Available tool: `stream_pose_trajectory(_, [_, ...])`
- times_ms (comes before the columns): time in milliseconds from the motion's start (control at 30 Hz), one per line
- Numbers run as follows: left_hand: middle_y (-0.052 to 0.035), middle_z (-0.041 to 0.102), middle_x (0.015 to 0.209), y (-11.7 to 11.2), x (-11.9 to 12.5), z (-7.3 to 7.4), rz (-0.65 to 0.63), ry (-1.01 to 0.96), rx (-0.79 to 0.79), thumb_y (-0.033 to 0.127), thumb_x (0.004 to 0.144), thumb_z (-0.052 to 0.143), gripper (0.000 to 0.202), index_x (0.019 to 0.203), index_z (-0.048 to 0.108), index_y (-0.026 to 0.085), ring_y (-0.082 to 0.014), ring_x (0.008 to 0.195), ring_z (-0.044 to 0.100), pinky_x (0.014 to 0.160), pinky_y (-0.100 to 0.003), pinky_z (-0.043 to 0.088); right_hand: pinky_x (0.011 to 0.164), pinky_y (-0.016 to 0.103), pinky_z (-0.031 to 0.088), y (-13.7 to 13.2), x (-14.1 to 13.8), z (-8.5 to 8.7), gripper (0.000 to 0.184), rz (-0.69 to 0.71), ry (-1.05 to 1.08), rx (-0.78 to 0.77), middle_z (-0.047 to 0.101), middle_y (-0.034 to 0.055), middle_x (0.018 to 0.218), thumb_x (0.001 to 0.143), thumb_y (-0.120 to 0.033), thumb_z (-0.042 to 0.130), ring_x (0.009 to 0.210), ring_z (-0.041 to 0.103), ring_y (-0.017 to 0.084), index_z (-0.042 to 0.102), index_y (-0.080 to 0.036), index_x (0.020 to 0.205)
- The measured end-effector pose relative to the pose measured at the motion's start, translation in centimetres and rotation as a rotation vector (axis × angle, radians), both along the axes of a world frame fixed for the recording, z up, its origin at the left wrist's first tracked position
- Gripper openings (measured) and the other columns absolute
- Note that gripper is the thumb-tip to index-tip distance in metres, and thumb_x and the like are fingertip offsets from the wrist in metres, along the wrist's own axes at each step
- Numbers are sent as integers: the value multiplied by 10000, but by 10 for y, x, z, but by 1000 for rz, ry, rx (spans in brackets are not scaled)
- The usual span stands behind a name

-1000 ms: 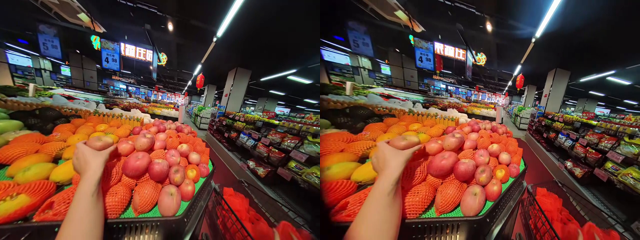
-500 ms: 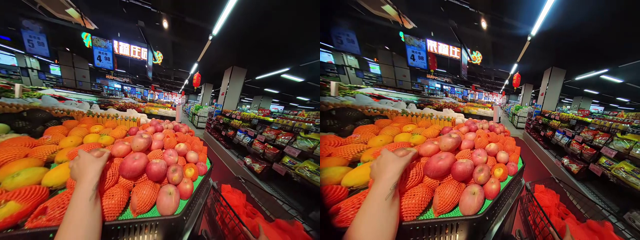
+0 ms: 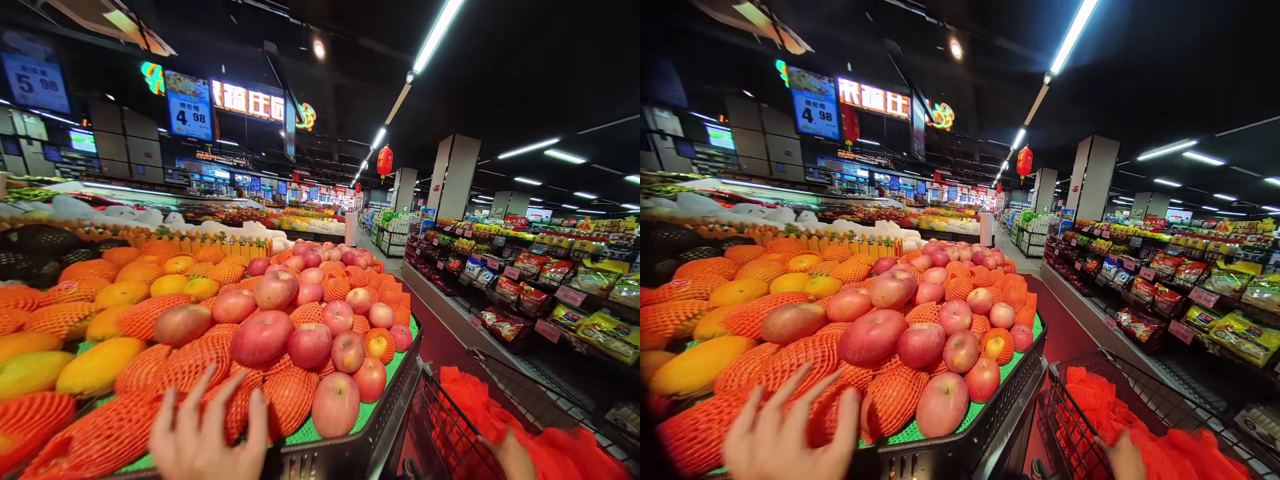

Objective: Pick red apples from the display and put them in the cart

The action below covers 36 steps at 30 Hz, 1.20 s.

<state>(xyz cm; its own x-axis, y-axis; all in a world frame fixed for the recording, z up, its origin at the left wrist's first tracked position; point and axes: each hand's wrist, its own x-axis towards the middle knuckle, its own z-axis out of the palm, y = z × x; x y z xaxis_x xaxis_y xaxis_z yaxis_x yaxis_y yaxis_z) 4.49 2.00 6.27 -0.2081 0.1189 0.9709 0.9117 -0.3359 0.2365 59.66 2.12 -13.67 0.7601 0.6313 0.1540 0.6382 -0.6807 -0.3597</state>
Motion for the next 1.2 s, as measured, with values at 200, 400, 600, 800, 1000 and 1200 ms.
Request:
stream_pose_trajectory(200, [-213,530,1526,17,12,-45,-93,195,-160,258,945,638,417,1343,597,142,-414,1605,274,1355,-547,229,1187,696,363,36,-74,6,883,20,-307,75,89,150,1727,934,-488,593,1619,131,390,385,-38,1664])
stream_pose_trajectory(400, [-189,610,1416,25,12,-44,-17,242,-204,313,995,542,413,1342,601,96,-420,1432,446,1220,-470,302,1032,644,502,49,-189,72,677,443,-510,741,185,186,1711,1119,-517,338,1567,259,428,442,-62,1609])
stream_pose_trajectory(600, [-144,703,1241,22,16,-33,41,309,-247,360,1060,409,423,1283,622,70,-378,1248,538,1064,-452,348,1103,434,502,99,-233,156,426,1165,-264,879,612,66,1413,1060,-113,421,1286,574,234,661,-229,1392])
stream_pose_trajectory(800, [-153,698,1219,22,14,-33,57,325,-207,348,1067,406,426,1258,637,45,-364,1213,538,1056,-445,342,780,344,520,135,-242,192,430,1312,-310,796,687,75,981,802,41,426,903,624,232,762,-161,979])
stream_pose_trajectory(1000, [-159,691,1178,23,14,-34,37,326,-178,350,1080,391,437,1236,642,28,-312,1137,560,1013,-425,370,860,325,513,123,-252,219,378,1389,-305,965,695,59,1080,869,34,456,1006,631,214,712,-171,1059])
stream_pose_trajectory(1200, [-149,685,1181,26,14,-37,30,308,-180,350,1078,407,421,1238,641,38,-294,1120,565,1002,-417,375,901,374,508,128,-307,240,341,1350,-308,988,688,54,1112,963,-19,471,1015,614,230,713,-192,1130])
